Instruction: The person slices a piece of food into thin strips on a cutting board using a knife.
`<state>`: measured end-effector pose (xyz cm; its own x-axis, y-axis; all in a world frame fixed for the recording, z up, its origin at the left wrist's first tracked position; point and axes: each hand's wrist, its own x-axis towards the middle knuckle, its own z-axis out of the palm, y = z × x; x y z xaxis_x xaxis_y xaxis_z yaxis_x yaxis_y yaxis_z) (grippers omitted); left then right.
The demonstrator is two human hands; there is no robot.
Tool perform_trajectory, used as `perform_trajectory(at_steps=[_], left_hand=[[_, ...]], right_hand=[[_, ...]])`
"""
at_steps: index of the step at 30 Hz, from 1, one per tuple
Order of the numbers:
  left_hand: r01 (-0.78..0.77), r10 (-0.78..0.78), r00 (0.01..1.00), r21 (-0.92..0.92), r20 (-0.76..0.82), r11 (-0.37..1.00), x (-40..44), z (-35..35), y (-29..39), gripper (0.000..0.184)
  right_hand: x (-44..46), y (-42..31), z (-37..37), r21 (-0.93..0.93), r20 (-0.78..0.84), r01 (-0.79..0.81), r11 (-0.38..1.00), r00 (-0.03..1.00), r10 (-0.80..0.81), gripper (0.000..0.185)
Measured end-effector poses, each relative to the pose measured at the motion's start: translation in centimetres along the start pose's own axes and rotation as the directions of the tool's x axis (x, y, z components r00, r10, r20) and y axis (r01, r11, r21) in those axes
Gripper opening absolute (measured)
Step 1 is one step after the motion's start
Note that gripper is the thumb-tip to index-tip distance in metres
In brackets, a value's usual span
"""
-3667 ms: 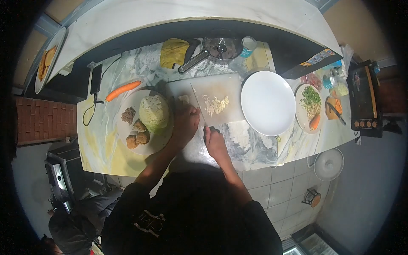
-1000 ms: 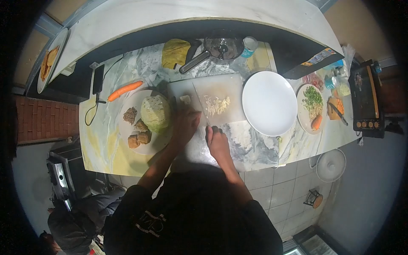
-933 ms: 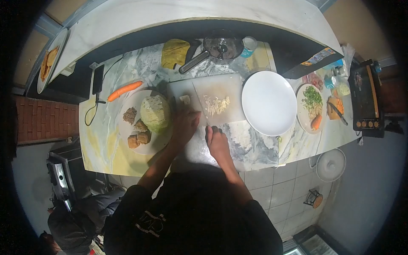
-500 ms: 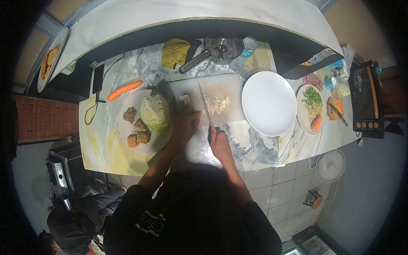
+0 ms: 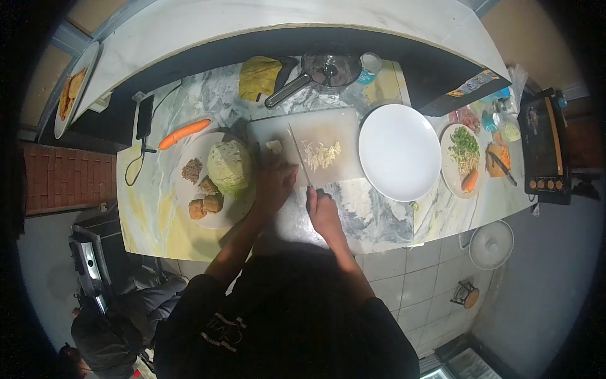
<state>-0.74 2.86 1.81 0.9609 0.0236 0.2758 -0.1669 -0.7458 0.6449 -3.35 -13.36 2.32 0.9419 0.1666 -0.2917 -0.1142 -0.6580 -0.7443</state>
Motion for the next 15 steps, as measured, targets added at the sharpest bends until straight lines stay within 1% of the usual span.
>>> perform_trajectory(at_steps=[2,4,8,10,15], left_hand=[[0.001,-0.001,1.0,-0.002,-0.001,1.0,0.04,-0.07,-0.01,0.009],[-0.002,0.002,1.0,-0.003,0.014,1.0,0.09,-0.02,-0.06,0.009],[0.015,-0.015,1.0,-0.02,0.0,1.0,-0.02,0.19,-0.08,0.008],[-0.006,0.006,1.0,0.007,-0.01,1.0,-0.04,0.35,-0.21,0.008],[0.006,-0.006,1.0,0.003,0.001,1.0,-0.02,0.13,0.07,0.009]], right_hand=[[0.01,0.01,0.02,-0.003,0.0,0.024,1.0,1.0,-0.024,0.045],[0.03,0.07,0.0,-0.021,0.026,0.007,1.0,1.0,-0.006,0.046],[0.05,-0.23,-0.12,-0.018,0.029,0.003,1.0,1.0,-0.003,0.047],[0.08,-0.11,0.04,-0.024,0.027,-0.036,0.999,0.999,0.037,0.047],[0.0,-0.7,-0.19,-0.04,0.01,-0.027,0.999,1.0,0.027,0.045]])
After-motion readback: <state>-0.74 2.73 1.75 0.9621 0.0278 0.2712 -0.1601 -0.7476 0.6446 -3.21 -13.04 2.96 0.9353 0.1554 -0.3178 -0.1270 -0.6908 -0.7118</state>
